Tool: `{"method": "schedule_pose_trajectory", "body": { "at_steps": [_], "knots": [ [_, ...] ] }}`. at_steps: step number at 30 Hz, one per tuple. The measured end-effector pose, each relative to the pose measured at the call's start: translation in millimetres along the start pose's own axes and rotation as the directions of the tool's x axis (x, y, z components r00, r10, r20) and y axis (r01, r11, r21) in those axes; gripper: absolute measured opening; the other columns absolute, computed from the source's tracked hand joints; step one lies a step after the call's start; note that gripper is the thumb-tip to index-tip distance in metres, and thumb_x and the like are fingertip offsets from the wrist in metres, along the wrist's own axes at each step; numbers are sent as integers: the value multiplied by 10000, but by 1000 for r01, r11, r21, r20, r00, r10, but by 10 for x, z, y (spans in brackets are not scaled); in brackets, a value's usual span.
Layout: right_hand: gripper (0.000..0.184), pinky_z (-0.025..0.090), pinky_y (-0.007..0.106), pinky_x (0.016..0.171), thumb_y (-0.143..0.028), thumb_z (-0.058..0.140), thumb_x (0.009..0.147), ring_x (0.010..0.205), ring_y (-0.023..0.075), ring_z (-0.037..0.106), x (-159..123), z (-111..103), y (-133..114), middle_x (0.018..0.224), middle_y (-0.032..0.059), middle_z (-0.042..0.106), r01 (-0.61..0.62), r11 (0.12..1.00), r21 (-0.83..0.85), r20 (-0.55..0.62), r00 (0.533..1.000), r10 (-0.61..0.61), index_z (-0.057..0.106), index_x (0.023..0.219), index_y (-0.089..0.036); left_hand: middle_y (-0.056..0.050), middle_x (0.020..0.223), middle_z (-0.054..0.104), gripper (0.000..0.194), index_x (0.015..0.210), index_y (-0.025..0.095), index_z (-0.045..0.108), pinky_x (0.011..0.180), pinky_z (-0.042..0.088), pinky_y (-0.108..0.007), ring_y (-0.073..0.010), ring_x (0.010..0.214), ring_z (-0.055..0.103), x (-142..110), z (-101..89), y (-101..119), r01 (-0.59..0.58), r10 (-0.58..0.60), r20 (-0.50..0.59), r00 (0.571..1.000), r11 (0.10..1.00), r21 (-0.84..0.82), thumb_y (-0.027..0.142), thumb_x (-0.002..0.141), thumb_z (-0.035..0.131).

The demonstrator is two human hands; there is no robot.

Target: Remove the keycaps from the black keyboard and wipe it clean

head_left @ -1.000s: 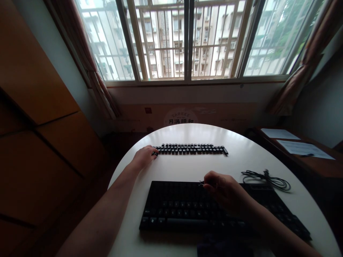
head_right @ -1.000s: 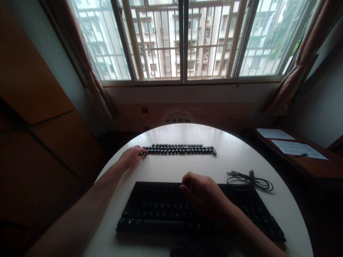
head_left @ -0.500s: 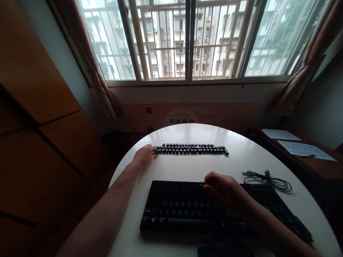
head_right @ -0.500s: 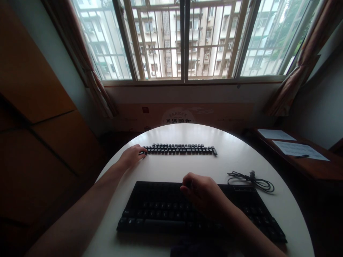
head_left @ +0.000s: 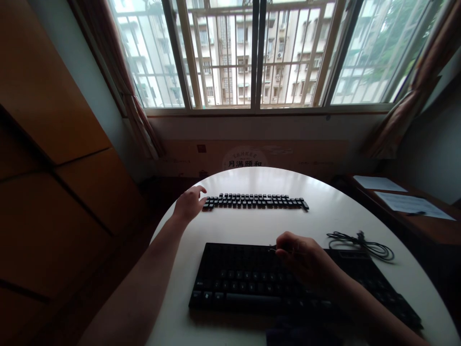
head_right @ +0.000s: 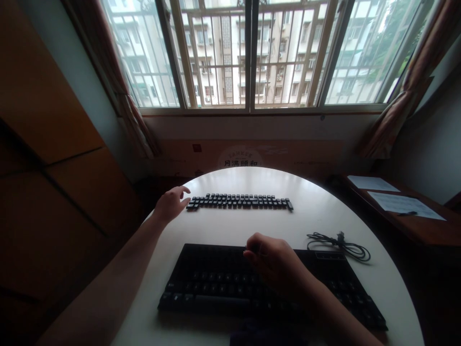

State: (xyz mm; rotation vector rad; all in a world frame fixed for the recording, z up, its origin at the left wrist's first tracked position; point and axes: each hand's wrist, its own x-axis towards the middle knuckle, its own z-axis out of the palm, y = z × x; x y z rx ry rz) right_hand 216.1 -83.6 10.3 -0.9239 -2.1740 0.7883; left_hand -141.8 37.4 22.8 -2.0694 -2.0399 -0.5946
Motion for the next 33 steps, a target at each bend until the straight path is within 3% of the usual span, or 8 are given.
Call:
{"method": "schedule_pose_trajectory", "body": {
  "at_steps": [3,5,8,11,15,23,33],
  "knots": [
    [232,328,229,519,-400,479,996,532,100,406,3,41,24,642,-42,483,15,1000,13,-24,1000,-15,530,902,-194,-29,819,646,174,966,185,632,632,408,-265,-183,747,606,-91,-58,275,-13,8,-63,998,997,-77,310,887,541],
    [233,321,227,513,-404,470,999,528,99,391,5,92,30,627,-51,456,0,999,51,-21,1000,1,516,903,-197,-29,823,664,184,903,193,633,602,390,-266,-178,716,599,-205,-43,542,-132,136,16,991,978,-163,348,900,533],
    [235,338,224,514,-416,455,1006,541,101,408,13,206,9,652,-44,478,-33,987,157,-9,999,34,505,925,-201,-39,859,679,236,839,194,645,597,382,-267,-182,737,598,-393,47,914,-333,373,154,915,913,-235,381,913,522],
    [244,353,217,501,-439,445,1010,541,100,435,32,350,-51,679,-35,509,-76,950,303,40,997,67,498,961,-206,-40,847,688,281,806,194,663,610,382,-271,-185,747,597,-517,159,1110,-406,473,260,842,872,-273,413,917,525],
    [233,355,203,472,-439,450,1012,501,86,449,107,551,-179,676,-43,519,-130,877,462,117,989,85,479,972,-211,-29,808,688,348,767,201,674,584,361,-264,-175,719,582,-562,259,1140,-431,525,344,779,845,-316,465,924,510],
    [147,327,195,426,-338,429,1017,431,81,449,358,858,-271,612,-63,504,-168,873,457,150,983,110,457,951,-209,-23,722,657,379,708,188,679,594,345,-255,-164,689,540,-547,386,1088,-460,536,322,780,841,-285,469,911,525],
    [164,301,214,445,-332,388,1024,415,89,422,385,892,-215,571,-67,492,-152,905,398,156,983,96,437,924,-211,-24,683,638,444,678,186,670,569,315,-256,-160,663,521,-545,398,1090,-469,547,334,767,835,-289,530,904,506]
  ]
}}
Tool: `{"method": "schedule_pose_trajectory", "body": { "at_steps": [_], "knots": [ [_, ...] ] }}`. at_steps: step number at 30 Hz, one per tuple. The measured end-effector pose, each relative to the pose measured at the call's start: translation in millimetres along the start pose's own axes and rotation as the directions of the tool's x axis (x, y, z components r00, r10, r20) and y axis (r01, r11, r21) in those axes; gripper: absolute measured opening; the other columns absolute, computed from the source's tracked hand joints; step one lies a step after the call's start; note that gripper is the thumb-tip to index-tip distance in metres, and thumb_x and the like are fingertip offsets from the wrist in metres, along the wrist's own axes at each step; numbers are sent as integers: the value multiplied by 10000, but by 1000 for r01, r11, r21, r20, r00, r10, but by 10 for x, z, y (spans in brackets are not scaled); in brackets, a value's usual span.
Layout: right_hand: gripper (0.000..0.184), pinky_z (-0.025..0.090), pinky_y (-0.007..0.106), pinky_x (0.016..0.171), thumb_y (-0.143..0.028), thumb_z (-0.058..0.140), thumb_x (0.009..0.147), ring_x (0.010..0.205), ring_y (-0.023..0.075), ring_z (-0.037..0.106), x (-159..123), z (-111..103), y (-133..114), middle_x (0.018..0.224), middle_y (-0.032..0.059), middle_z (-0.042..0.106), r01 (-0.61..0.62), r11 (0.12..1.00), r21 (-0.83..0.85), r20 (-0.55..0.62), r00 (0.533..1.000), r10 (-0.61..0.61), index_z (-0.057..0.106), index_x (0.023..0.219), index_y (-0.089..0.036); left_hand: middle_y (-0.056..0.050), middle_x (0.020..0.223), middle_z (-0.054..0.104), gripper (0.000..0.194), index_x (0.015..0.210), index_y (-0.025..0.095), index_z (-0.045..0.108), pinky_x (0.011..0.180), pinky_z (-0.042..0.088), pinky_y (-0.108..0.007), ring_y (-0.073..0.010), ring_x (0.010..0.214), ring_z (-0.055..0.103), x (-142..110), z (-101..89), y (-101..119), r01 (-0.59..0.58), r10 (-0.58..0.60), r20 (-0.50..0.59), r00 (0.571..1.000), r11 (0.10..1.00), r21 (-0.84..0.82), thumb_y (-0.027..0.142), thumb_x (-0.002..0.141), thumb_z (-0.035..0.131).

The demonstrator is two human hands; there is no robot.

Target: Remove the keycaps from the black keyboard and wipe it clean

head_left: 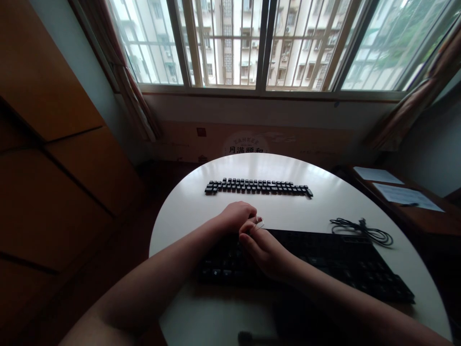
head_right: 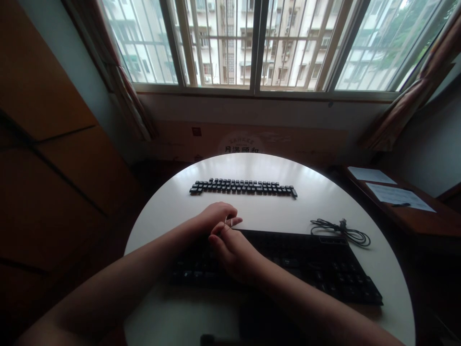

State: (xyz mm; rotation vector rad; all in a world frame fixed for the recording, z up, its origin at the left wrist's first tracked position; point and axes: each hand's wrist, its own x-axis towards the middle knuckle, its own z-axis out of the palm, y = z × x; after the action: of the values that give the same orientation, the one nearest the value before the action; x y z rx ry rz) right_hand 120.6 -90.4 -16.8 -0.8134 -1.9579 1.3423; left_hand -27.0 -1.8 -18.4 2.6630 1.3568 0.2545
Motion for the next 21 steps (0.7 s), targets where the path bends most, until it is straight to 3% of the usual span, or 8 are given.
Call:
{"method": "schedule_pose_trajectory", "body": {
  "at_steps": [5,10,17,21],
  "knots": [
    [143,320,236,515,-308,399,1013,506,118,451,-15,-6,-53,613,-46,502,45,987,-155,12,999,-44,439,914,-213,-21,692,645,429,687,195,664,569,308,-262,-166,673,529,13,16,-13,-6,6,7,1000,1000,16,539,897,515],
    [84,327,261,591,-281,472,977,641,151,486,-48,9,-130,761,0,559,140,916,-375,84,990,-117,480,941,-205,-23,720,675,401,695,206,663,567,312,-269,-174,677,554,21,25,-14,8,-8,6,1000,1000,27,523,898,525],
    [79,294,260,564,-275,528,961,607,154,498,-38,49,-151,747,2,586,154,865,-478,140,985,-98,507,939,-202,-29,712,670,399,698,208,661,573,321,-277,-186,692,564,-14,-9,19,17,-17,-7,1000,1000,12,518,904,516],
    [74,314,256,575,-277,492,977,605,151,490,-48,61,-61,746,-3,565,206,885,-416,72,978,-194,492,948,-208,-27,704,665,407,681,206,654,572,322,-276,-184,685,562,-8,3,9,20,-20,-13,1000,1000,9,520,902,520]
  ]
}}
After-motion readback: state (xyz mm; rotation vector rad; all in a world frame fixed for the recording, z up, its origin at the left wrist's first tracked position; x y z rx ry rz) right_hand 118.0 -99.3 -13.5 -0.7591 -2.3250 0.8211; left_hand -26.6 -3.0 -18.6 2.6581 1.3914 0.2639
